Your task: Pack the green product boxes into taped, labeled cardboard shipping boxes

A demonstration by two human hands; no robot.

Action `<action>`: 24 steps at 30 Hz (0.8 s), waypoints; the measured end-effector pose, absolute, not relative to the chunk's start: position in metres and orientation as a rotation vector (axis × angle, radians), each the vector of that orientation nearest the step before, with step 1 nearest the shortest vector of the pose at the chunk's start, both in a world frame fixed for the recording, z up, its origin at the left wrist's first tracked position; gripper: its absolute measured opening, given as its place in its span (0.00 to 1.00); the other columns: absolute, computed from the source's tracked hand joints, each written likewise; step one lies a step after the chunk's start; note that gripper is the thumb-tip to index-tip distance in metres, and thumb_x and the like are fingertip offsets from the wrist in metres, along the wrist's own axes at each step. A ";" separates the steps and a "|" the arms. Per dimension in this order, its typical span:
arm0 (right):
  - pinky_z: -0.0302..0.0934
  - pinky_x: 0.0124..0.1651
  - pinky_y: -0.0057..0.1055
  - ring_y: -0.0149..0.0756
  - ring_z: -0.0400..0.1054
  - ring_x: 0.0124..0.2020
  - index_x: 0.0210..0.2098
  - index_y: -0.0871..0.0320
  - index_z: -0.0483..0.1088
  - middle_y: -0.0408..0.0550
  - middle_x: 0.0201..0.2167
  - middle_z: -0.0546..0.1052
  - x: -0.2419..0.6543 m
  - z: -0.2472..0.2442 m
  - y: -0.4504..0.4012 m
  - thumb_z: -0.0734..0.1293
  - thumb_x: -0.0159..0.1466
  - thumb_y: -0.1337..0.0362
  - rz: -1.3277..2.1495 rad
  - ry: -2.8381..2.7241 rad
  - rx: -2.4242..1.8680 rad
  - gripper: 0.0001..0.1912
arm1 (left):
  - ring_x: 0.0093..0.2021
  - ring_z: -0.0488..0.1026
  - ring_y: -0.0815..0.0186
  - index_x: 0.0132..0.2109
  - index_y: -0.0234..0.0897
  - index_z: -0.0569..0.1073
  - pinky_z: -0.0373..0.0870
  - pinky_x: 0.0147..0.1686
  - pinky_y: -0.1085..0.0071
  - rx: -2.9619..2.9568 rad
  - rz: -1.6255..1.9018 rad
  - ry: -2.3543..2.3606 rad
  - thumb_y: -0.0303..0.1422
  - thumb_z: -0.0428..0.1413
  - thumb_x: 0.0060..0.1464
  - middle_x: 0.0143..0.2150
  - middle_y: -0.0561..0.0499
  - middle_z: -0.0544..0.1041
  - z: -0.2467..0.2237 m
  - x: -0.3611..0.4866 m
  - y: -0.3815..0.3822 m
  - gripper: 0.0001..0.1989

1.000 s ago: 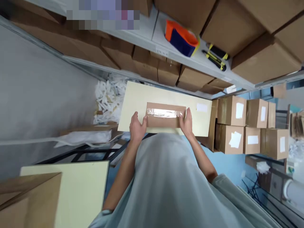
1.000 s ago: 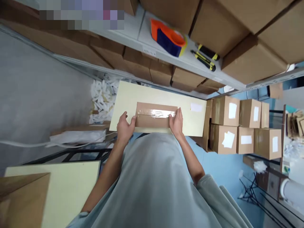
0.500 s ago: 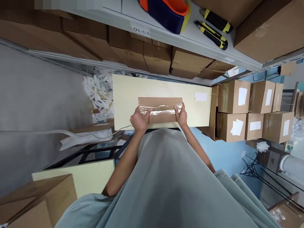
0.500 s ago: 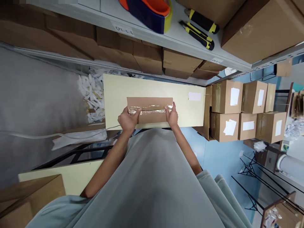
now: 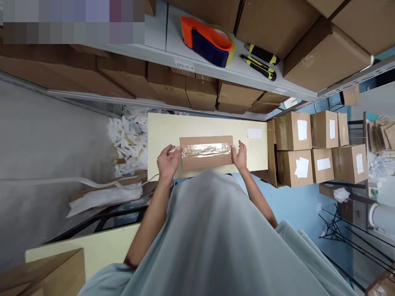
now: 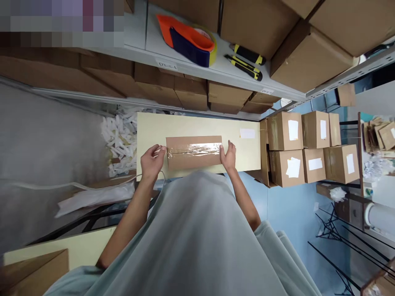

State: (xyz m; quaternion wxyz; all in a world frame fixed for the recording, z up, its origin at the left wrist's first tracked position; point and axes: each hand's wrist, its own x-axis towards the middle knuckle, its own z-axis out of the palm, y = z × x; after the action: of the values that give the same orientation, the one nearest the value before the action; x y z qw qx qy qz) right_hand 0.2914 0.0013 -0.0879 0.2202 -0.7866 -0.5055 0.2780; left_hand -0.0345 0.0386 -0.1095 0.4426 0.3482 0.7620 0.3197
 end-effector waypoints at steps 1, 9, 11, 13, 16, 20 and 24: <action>0.63 0.80 0.56 0.59 0.70 0.74 0.73 0.68 0.73 0.73 0.71 0.77 0.292 -0.089 -0.002 0.58 0.81 0.35 0.716 -1.404 -2.160 0.43 | 0.56 0.86 0.55 0.65 0.30 0.82 0.81 0.66 0.59 0.870 0.770 1.887 0.40 0.64 0.64 0.63 0.37 0.87 -0.108 -0.035 0.039 0.27; 0.78 0.57 0.44 0.46 0.80 0.46 0.56 0.61 0.85 0.60 0.52 0.84 0.288 -0.079 0.013 0.66 0.78 0.43 0.691 -1.366 -2.029 0.29 | 0.47 0.87 0.53 0.53 0.41 0.89 0.84 0.60 0.55 1.095 0.734 1.988 0.24 0.62 0.55 0.54 0.45 0.88 -0.086 -0.022 0.046 0.20; 0.79 0.56 0.43 0.45 0.81 0.46 0.58 0.60 0.85 0.60 0.55 0.84 0.293 -0.073 0.019 0.68 0.77 0.44 0.680 -1.374 -1.963 0.28 | 0.47 0.88 0.56 0.55 0.40 0.87 0.86 0.58 0.57 1.100 0.884 1.932 0.26 0.62 0.58 0.56 0.45 0.87 -0.085 -0.021 0.048 0.20; 0.80 0.58 0.43 0.45 0.83 0.48 0.58 0.60 0.84 0.61 0.58 0.84 0.298 -0.072 0.020 0.69 0.76 0.46 0.688 -1.369 -1.900 0.26 | 0.50 0.88 0.57 0.57 0.38 0.85 0.86 0.58 0.58 1.062 1.007 1.876 0.28 0.62 0.60 0.59 0.43 0.86 -0.091 -0.020 0.048 0.19; 0.81 0.60 0.43 0.47 0.84 0.54 0.57 0.59 0.82 0.62 0.60 0.84 0.299 -0.086 0.013 0.70 0.75 0.52 0.758 -1.324 -1.891 0.21 | 0.56 0.88 0.55 0.56 0.37 0.81 0.85 0.61 0.56 0.912 0.970 1.868 0.29 0.62 0.60 0.58 0.41 0.87 -0.109 -0.017 0.043 0.17; 0.82 0.62 0.44 0.51 0.84 0.62 0.56 0.58 0.80 0.62 0.59 0.85 0.293 -0.119 -0.010 0.71 0.72 0.61 0.982 -1.228 -2.082 0.15 | 0.54 0.88 0.49 0.49 0.40 0.78 0.84 0.63 0.48 0.787 0.768 1.886 0.25 0.62 0.55 0.44 0.44 0.87 -0.140 -0.015 0.026 0.14; 0.84 0.58 0.45 0.53 0.84 0.64 0.60 0.56 0.80 0.60 0.60 0.86 0.289 -0.140 -0.033 0.76 0.67 0.61 1.134 -1.179 -2.146 0.22 | 0.56 0.88 0.49 0.52 0.40 0.79 0.82 0.66 0.49 0.759 0.688 1.849 0.25 0.59 0.54 0.46 0.45 0.87 -0.159 -0.017 0.007 0.18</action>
State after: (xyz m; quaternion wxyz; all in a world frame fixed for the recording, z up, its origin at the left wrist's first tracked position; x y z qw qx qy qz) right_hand 0.2890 -0.0331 -0.1403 0.2196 -0.7758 -0.4263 0.4101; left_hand -0.0169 0.0073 -0.1591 0.4917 0.3126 0.7617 0.2836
